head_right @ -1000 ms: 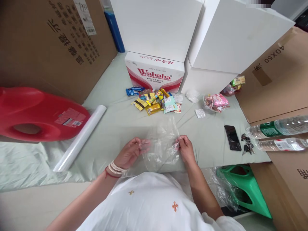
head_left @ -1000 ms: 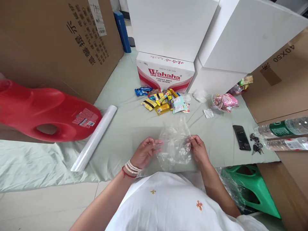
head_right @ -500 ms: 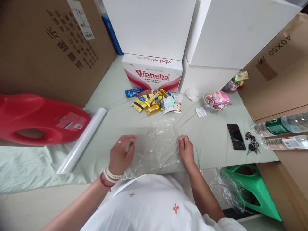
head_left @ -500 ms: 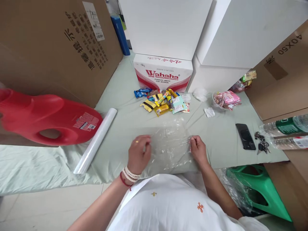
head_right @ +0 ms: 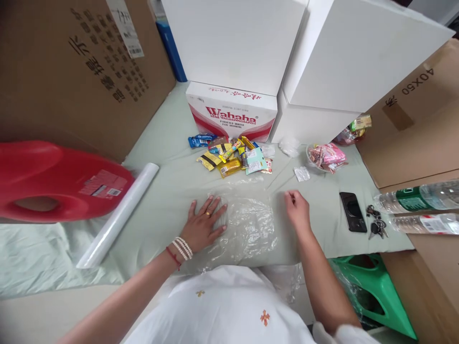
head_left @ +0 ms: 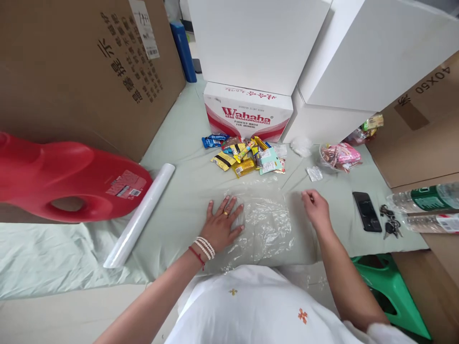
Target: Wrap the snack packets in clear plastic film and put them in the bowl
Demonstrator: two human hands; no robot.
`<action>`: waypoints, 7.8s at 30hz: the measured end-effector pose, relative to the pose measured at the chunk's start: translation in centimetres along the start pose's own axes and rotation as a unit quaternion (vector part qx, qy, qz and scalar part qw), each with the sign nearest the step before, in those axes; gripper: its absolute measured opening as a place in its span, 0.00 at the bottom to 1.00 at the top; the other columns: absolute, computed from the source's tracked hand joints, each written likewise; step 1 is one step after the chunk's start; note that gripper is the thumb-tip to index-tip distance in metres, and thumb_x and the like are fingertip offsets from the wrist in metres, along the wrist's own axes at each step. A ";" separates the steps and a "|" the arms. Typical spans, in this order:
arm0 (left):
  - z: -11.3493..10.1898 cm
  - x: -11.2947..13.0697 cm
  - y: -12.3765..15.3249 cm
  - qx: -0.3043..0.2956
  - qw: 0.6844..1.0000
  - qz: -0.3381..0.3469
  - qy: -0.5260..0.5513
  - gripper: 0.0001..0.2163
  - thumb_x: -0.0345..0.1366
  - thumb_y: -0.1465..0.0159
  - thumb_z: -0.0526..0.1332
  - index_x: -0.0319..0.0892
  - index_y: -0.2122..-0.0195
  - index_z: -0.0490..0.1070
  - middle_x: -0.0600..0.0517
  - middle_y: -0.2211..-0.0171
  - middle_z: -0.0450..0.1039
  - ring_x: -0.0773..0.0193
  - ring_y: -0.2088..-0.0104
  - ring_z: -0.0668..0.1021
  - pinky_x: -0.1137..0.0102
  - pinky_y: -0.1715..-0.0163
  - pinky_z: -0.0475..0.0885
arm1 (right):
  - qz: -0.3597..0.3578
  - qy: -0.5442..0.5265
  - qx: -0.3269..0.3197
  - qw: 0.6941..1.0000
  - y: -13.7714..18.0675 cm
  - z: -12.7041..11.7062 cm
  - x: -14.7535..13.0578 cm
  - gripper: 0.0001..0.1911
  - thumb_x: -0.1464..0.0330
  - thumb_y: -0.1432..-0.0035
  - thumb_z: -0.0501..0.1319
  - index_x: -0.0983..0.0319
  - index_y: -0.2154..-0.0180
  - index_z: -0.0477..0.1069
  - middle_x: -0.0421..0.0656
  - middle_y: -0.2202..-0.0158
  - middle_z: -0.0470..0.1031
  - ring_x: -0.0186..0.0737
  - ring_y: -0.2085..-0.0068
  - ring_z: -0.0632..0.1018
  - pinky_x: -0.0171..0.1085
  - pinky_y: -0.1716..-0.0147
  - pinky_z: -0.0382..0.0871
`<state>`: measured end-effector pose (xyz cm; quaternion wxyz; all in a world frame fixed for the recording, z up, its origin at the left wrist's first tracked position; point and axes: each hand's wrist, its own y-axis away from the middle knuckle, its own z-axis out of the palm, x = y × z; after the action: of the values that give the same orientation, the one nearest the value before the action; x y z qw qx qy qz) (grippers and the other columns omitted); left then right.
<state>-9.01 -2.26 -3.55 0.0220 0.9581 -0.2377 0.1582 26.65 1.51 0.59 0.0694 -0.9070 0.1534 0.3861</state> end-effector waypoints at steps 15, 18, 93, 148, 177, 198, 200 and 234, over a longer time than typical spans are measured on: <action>0.3 -0.3 0.0 0.016 0.999 0.014 0.026 0.33 0.55 0.33 0.60 0.54 0.29 0.59 0.45 0.26 0.53 0.42 0.26 0.55 0.36 0.30 0.34 | -0.079 -0.103 -0.079 0.988 -7.9 2.1 -10.3 0.19 0.56 0.43 0.63 0.62 0.56 0.79 0.42 0.66 0.79 0.41 0.67 0.74 0.37 0.65 0.68; 0.4 -0.6 -0.6 0.016 0.999 0.027 0.035 0.32 0.54 0.33 0.59 0.55 0.29 0.58 0.45 0.26 0.53 0.42 0.26 0.56 0.35 0.31 0.33 | -0.066 -0.160 -0.278 0.945 -3.8 0.3 -10.1 0.21 0.51 0.45 0.67 0.61 0.58 0.79 0.40 0.69 0.77 0.38 0.70 0.72 0.36 0.69 0.65; -4.8 -5.6 -3.2 0.006 0.958 -0.210 0.194 0.13 0.44 0.41 0.57 0.43 0.65 0.76 0.50 0.71 0.77 0.57 0.67 0.77 0.65 0.61 0.73 | -0.192 0.104 -0.331 0.918 -1.6 3.8 -4.7 0.12 0.74 0.35 0.53 0.63 0.58 0.75 0.41 0.63 0.80 0.36 0.64 0.76 0.31 0.62 0.64; -2.4 0.3 -4.4 0.181 0.910 -0.329 0.174 0.26 0.50 0.39 0.62 0.39 0.46 0.72 0.36 0.47 0.75 0.43 0.44 0.74 0.51 0.46 0.71 | -0.430 0.324 -0.308 0.784 7.7 7.7 -7.7 0.28 0.71 0.29 0.52 0.50 0.31 0.62 0.52 0.50 0.68 0.50 0.50 0.70 0.43 0.54 0.66; 0.1 8.5 -2.6 0.029 0.999 -0.034 -0.031 0.20 0.27 0.30 0.52 0.46 0.44 0.77 0.47 0.38 0.74 0.48 0.42 0.74 0.49 0.44 0.68 | -0.104 0.200 -0.039 0.973 5.2 6.1 -3.5 0.28 0.58 0.38 0.65 0.65 0.40 0.70 0.61 0.37 0.65 0.65 0.38 0.64 0.57 0.43 0.64; 3.7 4.9 -1.6 0.124 0.949 0.164 0.241 0.28 0.24 0.51 0.56 0.36 0.46 0.71 0.35 0.43 0.72 0.43 0.35 0.69 0.43 0.39 0.69 | -0.171 -0.007 -0.278 0.945 3.7 10.1 -9.3 0.14 0.76 0.39 0.58 0.59 0.54 0.76 0.42 0.58 0.75 0.37 0.60 0.75 0.36 0.55 0.67; 2.9 4.3 -1.5 0.186 0.910 0.108 0.355 0.20 0.24 0.48 0.55 0.42 0.54 0.72 0.42 0.52 0.77 0.50 0.46 0.77 0.51 0.46 0.75 | -0.198 -0.027 -0.286 0.937 4.1 10.0 -9.0 0.11 0.74 0.34 0.56 0.60 0.57 0.78 0.43 0.60 0.75 0.39 0.57 0.76 0.37 0.52 0.68; -5.9 4.8 -0.2 0.006 0.744 -0.244 0.622 0.20 0.50 0.43 0.68 0.43 0.56 0.72 0.45 0.53 0.78 0.53 0.53 0.80 0.65 0.61 0.76 | -0.201 0.013 -0.023 0.979 1.2 -0.8 -5.7 0.23 0.67 0.28 0.48 0.55 0.36 0.67 0.48 0.41 0.76 0.46 0.41 0.76 0.47 0.41 0.71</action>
<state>-6.61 -3.60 3.58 0.1971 0.6729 0.0712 0.7095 23.03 1.49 5.25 0.1229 -0.9254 -0.0401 0.3563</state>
